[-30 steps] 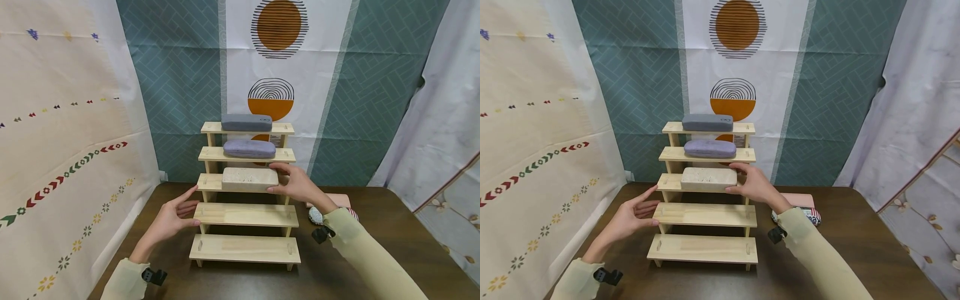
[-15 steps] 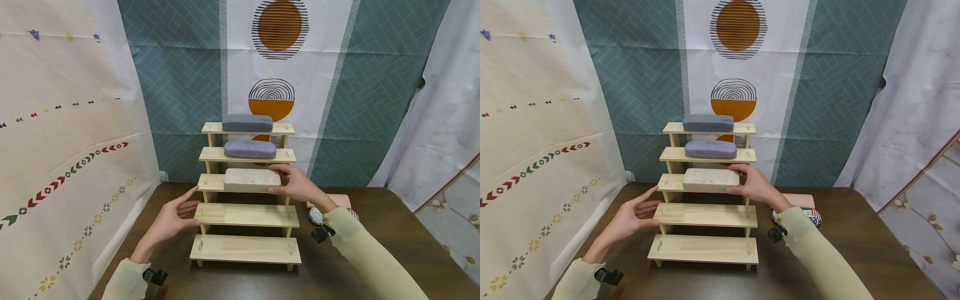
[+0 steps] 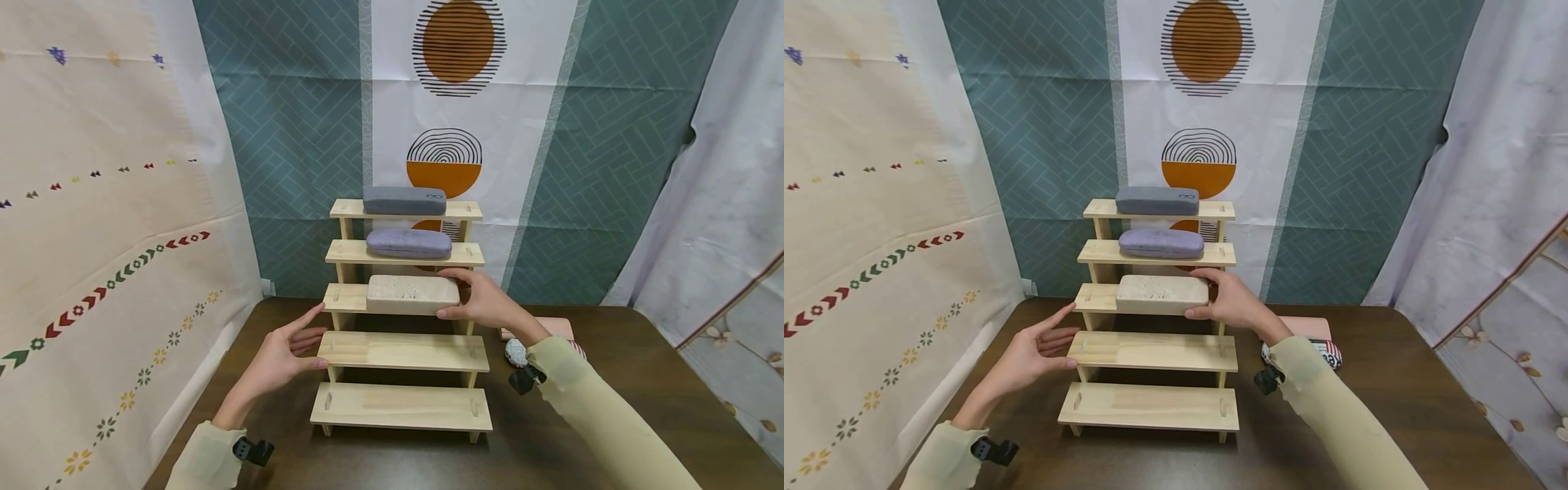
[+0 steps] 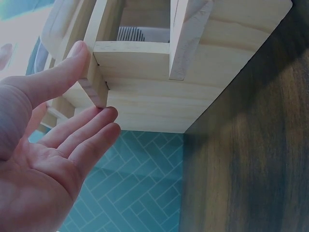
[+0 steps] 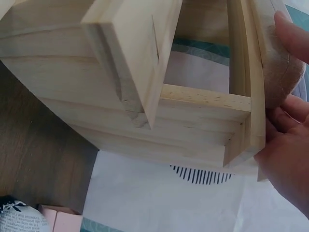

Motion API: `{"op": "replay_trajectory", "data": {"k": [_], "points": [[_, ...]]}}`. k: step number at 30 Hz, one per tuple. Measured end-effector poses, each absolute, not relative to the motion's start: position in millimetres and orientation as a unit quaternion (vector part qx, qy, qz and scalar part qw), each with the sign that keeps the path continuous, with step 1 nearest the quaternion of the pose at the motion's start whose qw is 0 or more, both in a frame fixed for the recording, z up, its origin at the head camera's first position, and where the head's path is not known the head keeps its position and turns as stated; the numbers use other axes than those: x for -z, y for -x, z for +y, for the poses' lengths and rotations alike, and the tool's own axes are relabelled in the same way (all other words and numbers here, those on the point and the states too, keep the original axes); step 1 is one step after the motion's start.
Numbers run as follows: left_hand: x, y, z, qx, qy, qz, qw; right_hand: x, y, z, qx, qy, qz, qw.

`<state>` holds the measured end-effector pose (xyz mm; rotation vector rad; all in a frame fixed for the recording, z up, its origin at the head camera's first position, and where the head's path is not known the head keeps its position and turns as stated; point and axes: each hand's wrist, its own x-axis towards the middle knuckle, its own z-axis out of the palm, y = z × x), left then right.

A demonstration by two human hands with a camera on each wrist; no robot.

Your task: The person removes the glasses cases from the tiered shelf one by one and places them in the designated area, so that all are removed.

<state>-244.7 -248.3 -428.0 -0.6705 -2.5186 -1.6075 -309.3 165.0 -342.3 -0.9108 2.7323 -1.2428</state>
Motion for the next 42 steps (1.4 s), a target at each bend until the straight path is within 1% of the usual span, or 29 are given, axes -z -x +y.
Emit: {"op": "replay_trajectory", "data": {"k": [15, 23, 42], "points": [[427, 244, -248, 0.528, 0.217, -0.820, 0.040, 353, 305, 163, 0.466, 0.271, 0.842, -0.015], [429, 245, -249, 0.534, 0.219, -0.816, 0.035, 357, 299, 165, 0.507, 0.280, 0.815, -0.019], [429, 246, -250, 0.545, 0.232, -0.805, 0.033, 364, 286, 180, 0.486, 0.283, 0.825, -0.055]]}}
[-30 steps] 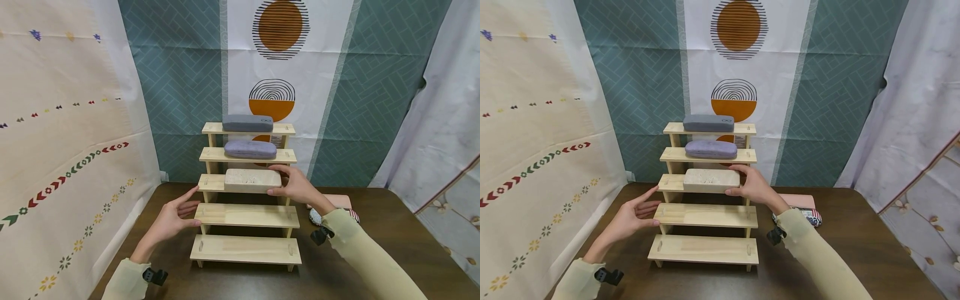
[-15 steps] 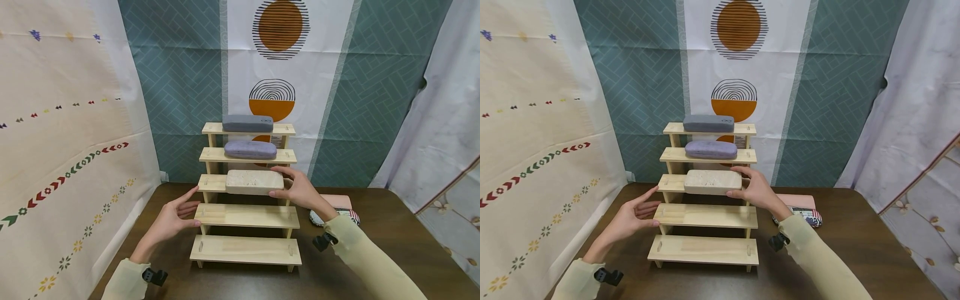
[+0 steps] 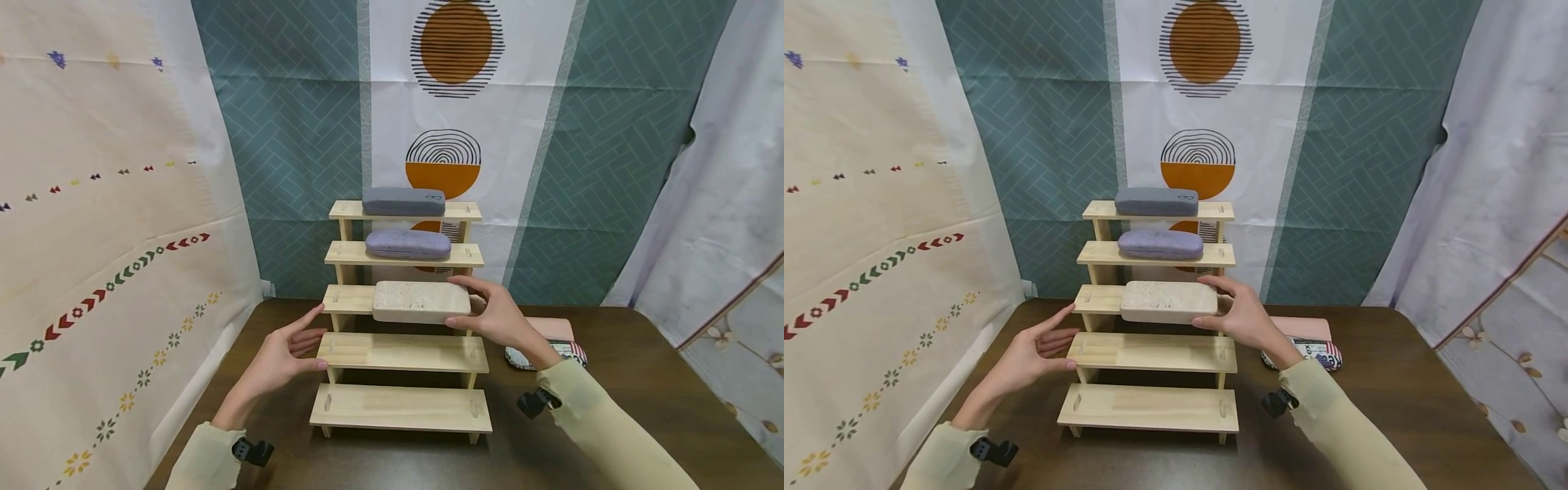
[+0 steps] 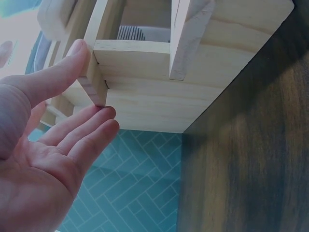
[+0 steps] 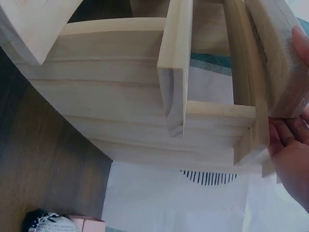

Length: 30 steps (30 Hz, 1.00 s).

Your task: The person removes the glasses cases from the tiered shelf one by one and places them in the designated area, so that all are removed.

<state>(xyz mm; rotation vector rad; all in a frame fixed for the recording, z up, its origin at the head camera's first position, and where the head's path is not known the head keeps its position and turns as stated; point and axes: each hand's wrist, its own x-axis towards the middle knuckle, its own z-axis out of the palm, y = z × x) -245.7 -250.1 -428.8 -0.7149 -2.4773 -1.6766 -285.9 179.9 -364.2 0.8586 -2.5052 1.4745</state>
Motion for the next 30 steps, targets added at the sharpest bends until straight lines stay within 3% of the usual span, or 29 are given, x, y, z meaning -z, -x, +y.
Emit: {"op": "replay_trajectory", "data": {"k": [30], "points": [[427, 244, -249, 0.538, 0.226, -0.812, 0.033, 370, 257, 226, -0.481, -0.265, -0.832, 0.081]]}}
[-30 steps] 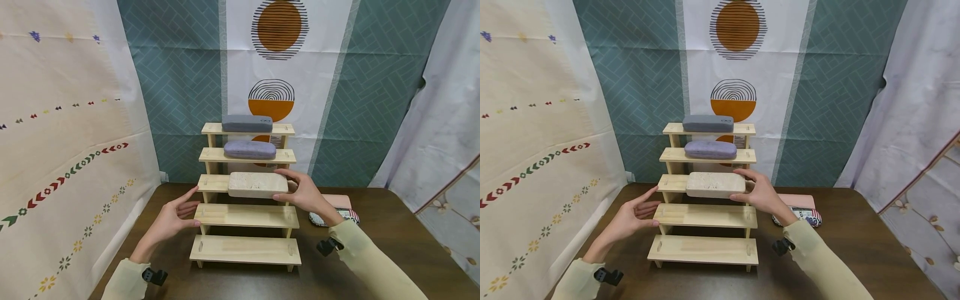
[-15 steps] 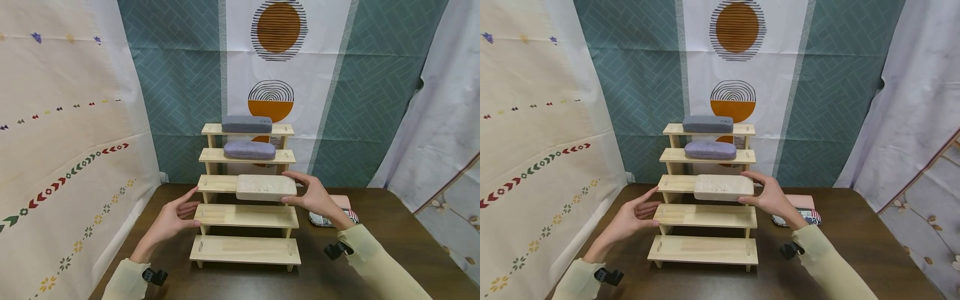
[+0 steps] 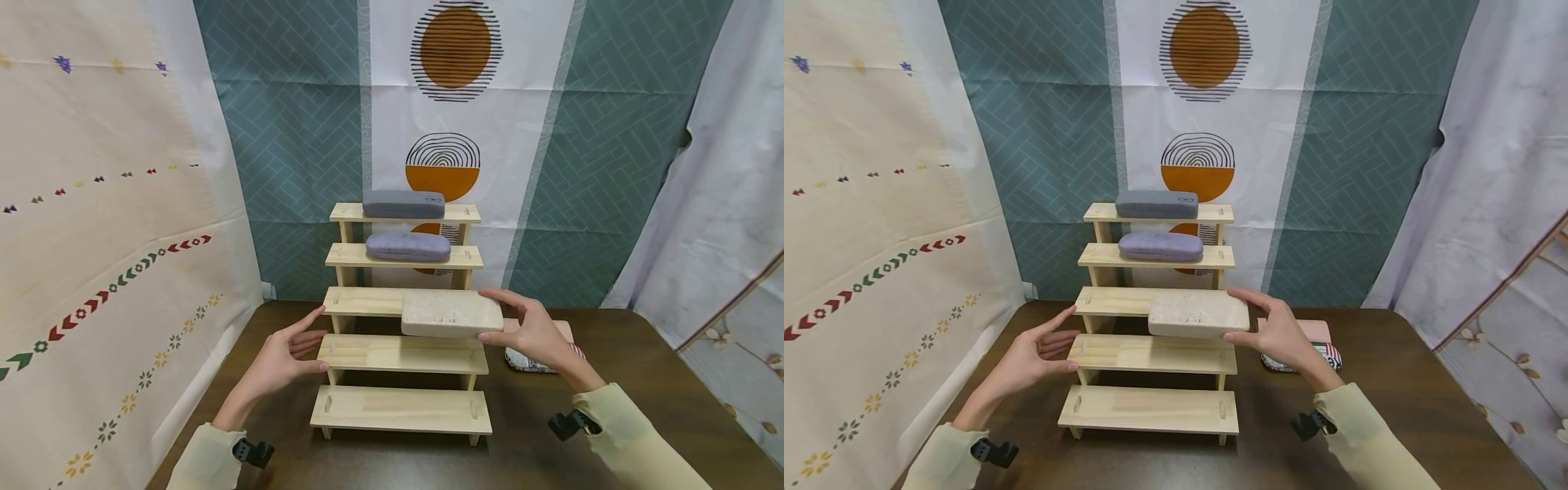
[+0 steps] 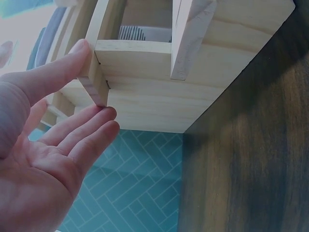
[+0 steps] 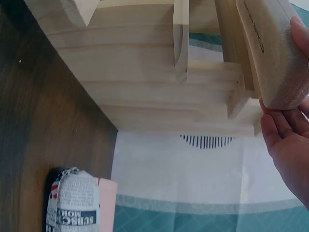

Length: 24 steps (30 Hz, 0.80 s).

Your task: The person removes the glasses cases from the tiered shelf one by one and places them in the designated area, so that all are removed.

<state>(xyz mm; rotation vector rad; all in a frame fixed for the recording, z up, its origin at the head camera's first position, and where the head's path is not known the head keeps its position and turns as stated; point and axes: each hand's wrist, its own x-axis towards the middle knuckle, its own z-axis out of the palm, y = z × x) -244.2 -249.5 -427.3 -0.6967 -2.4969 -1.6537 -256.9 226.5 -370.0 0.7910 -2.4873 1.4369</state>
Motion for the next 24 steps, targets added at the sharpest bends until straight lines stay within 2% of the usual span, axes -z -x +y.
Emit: {"op": "replay_trajectory", "data": {"k": [7, 24], "points": [[428, 245, -249, 0.537, 0.225, -0.812, 0.035, 372, 250, 243, -0.449, -0.246, -0.853, 0.096], [428, 245, -250, 0.536, 0.224, -0.813, 0.035, 379, 241, 277, -0.499, -0.276, -0.817, 0.083]]}}
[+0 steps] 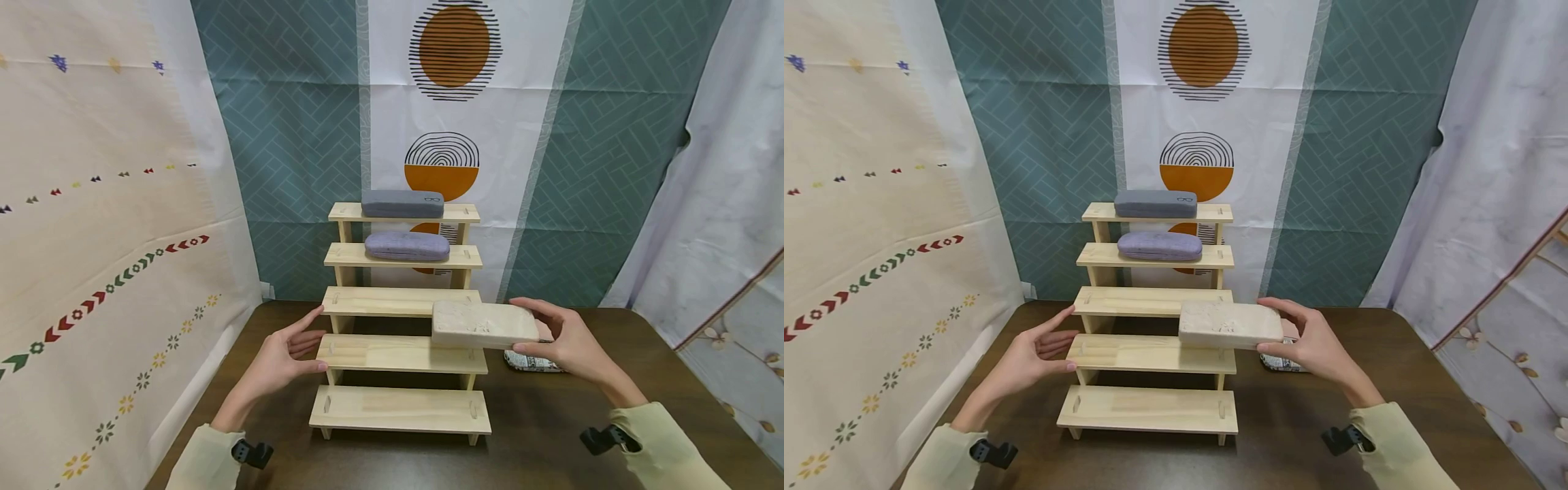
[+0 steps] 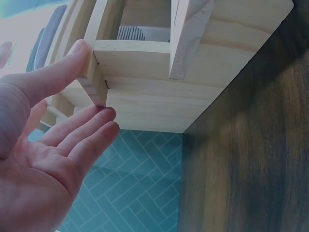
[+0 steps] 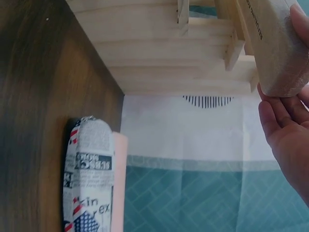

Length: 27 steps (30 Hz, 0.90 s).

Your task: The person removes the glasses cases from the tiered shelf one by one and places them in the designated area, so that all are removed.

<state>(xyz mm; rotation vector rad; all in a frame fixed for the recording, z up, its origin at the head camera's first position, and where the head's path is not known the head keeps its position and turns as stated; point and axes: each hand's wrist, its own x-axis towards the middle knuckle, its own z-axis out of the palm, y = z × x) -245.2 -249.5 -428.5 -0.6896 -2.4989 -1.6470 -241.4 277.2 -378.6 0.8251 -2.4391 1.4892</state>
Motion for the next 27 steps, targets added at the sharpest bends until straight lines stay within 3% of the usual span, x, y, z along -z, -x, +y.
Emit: {"op": "replay_trajectory", "data": {"k": [27], "points": [[431, 246, -250, 0.533, 0.225, -0.815, 0.041, 408, 217, 353, -0.528, -0.264, -0.801, 0.097]]}}
